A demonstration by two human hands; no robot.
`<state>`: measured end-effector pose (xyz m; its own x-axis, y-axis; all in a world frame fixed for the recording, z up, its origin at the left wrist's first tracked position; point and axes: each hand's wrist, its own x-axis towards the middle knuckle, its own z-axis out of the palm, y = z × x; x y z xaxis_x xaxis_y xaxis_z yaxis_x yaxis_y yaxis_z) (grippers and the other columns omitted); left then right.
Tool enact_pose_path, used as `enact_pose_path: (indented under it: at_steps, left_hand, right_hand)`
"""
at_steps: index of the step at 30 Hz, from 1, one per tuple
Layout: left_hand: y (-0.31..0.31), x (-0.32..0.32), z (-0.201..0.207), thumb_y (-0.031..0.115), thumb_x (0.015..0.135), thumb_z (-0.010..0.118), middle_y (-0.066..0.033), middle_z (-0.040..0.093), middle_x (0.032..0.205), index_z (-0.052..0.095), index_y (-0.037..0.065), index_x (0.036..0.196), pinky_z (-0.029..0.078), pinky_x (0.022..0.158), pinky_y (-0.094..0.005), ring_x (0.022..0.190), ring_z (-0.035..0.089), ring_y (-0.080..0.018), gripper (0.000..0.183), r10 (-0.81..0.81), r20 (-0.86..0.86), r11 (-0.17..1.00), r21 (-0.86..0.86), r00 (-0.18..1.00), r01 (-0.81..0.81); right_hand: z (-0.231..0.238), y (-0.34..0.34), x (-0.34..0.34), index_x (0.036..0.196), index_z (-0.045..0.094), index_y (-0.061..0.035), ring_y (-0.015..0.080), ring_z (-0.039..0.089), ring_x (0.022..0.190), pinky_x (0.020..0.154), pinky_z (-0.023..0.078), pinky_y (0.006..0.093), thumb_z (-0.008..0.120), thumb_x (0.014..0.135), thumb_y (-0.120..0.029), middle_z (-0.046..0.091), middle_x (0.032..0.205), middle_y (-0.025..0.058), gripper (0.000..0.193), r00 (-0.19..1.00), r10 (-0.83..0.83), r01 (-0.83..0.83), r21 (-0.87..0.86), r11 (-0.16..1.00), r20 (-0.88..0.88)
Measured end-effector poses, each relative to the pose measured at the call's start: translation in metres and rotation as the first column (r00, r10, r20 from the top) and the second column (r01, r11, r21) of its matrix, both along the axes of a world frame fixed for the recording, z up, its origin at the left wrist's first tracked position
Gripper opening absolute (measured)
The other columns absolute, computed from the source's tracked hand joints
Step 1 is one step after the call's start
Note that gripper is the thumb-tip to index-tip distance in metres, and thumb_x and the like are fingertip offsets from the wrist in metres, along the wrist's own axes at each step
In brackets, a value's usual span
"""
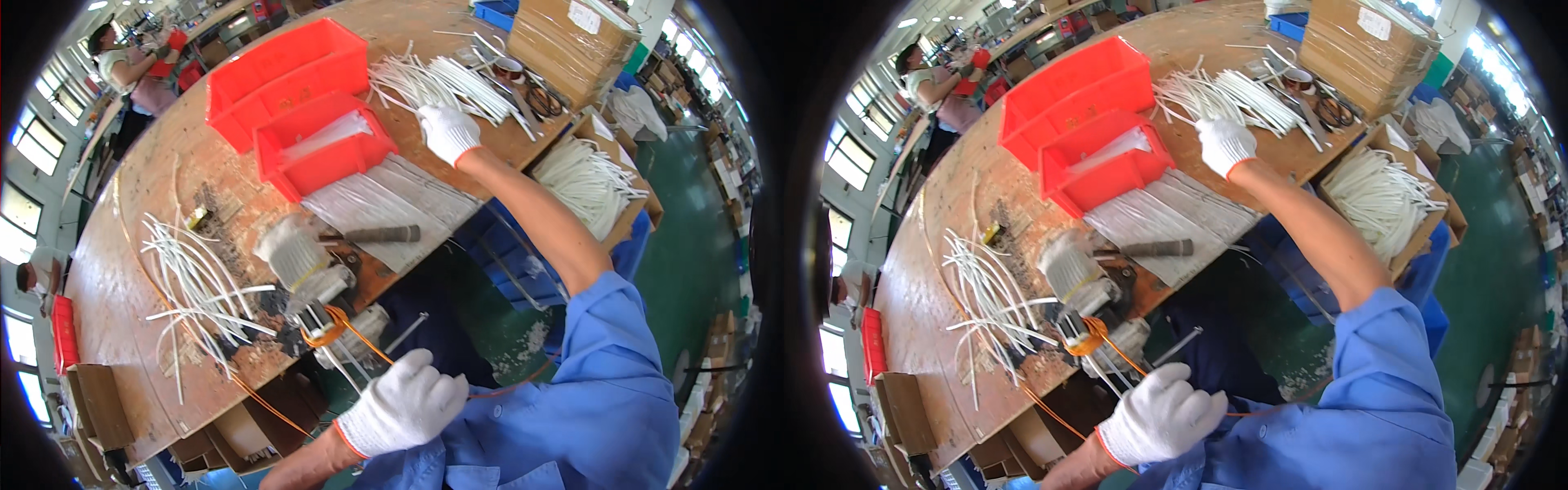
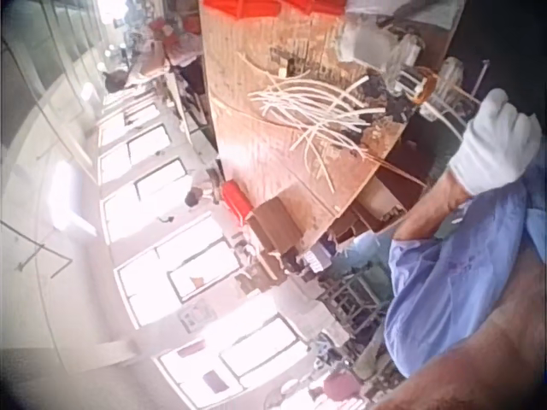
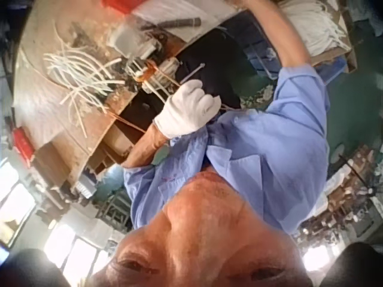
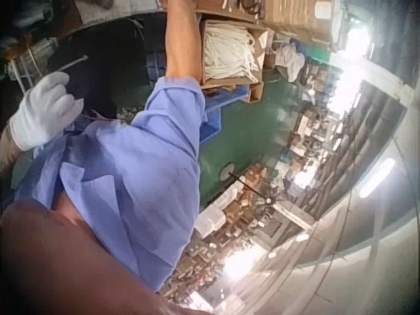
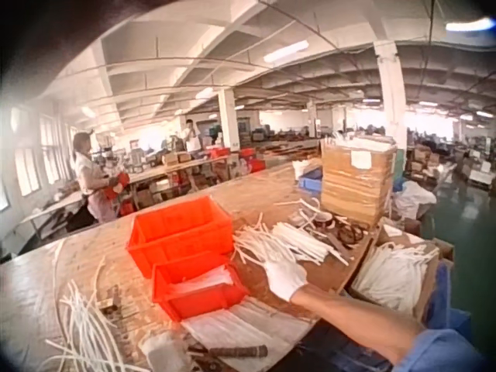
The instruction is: The worker cuts plastic strapping, wraps insulation tape, and secures copper coils/windings using standard workspace fixtures and manual dexterity.
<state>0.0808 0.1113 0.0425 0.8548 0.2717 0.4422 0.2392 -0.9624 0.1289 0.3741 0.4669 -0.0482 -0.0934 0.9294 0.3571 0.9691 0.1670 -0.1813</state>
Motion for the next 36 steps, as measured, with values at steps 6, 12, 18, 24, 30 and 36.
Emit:
enact_pose_path:
  at_steps: [6,12,18,24,30,36]
  left_hand:
    - [-0.003,-0.001,0.002,0.013,0.081,0.077,-0.0007,0.049,0.076,0.079,0.005,0.106,0.057,0.094,-0.0368,0.070,0.058,-0.0183,0.026,0.046,-0.015,0.999,-0.024,0.999,-0.047]
    - [-0.008,-0.002,0.001,0.015,0.080,0.079,-0.0027,0.053,0.077,0.078,0.002,0.101,0.056,0.084,-0.0363,0.074,0.062,-0.0220,0.025,0.079,0.032,0.994,-0.072,0.996,-0.077]
    - [-0.009,0.022,0.012,0.021,0.086,0.070,-0.0025,0.055,0.079,0.070,0.010,0.099,0.047,0.062,-0.0357,0.069,0.062,-0.0204,0.017,0.032,-0.012,0.994,-0.108,0.999,-0.033]
    - [-0.013,0.080,0.017,0.014,0.088,0.073,-0.0075,0.058,0.080,0.071,0.012,0.101,0.052,0.056,-0.0427,0.067,0.067,-0.0294,0.013,-0.053,-0.102,0.969,-0.246,0.993,0.026]
    - [-0.032,0.159,0.035,0.007,0.092,0.081,-0.0112,0.069,0.087,0.080,0.010,0.107,0.057,0.063,-0.0425,0.073,0.073,-0.0365,0.015,-0.046,-0.106,0.923,-0.384,0.993,0.002]
    - [-0.051,0.201,0.039,0.014,0.099,0.074,-0.0115,0.070,0.089,0.078,0.009,0.107,0.059,0.065,-0.0442,0.077,0.074,-0.0354,0.010,-0.187,-0.109,0.895,-0.429,0.976,0.123]
  right_hand:
    - [-0.031,0.058,-0.002,0.136,0.069,-0.0163,0.0439,0.077,0.105,0.087,0.060,0.0603,0.053,0.107,-0.017,0.080,0.115,0.0194,0.033,0.967,0.020,-0.033,0.045,0.998,0.254]
    - [0.014,-0.077,0.001,0.151,0.067,-0.0092,0.0325,0.080,0.105,0.091,0.062,0.0447,0.065,0.105,-0.011,0.082,0.121,0.0194,0.046,0.846,0.398,-0.450,-0.077,0.890,-0.354]
    - [0.079,-0.312,0.031,0.137,0.072,0.0058,0.0219,0.077,0.117,0.091,0.064,0.0347,0.068,0.111,-0.012,0.081,0.117,0.0128,0.032,0.377,0.038,-0.391,-0.122,0.912,-0.926]
    - [0.121,-0.429,0.127,0.117,0.076,0.0028,0.0230,0.071,0.114,0.105,0.052,0.0383,0.057,0.116,-0.015,0.077,0.121,0.0130,0.026,0.740,0.106,0.068,0.231,0.971,-0.664]
    - [0.156,-0.530,0.164,0.139,0.059,0.0006,0.0077,0.045,0.059,0.049,0.034,0.0266,0.045,0.124,-0.037,0.052,0.081,-0.0019,0.043,0.465,0.214,0.167,0.322,0.932,-0.859]
    - [0.095,-0.566,0.102,0.130,0.071,-0.0164,0.0287,0.075,0.076,0.060,0.055,0.0445,0.078,0.092,-0.023,0.071,0.094,0.0046,0.039,0.998,-0.026,0.022,-0.059,0.998,-0.061]
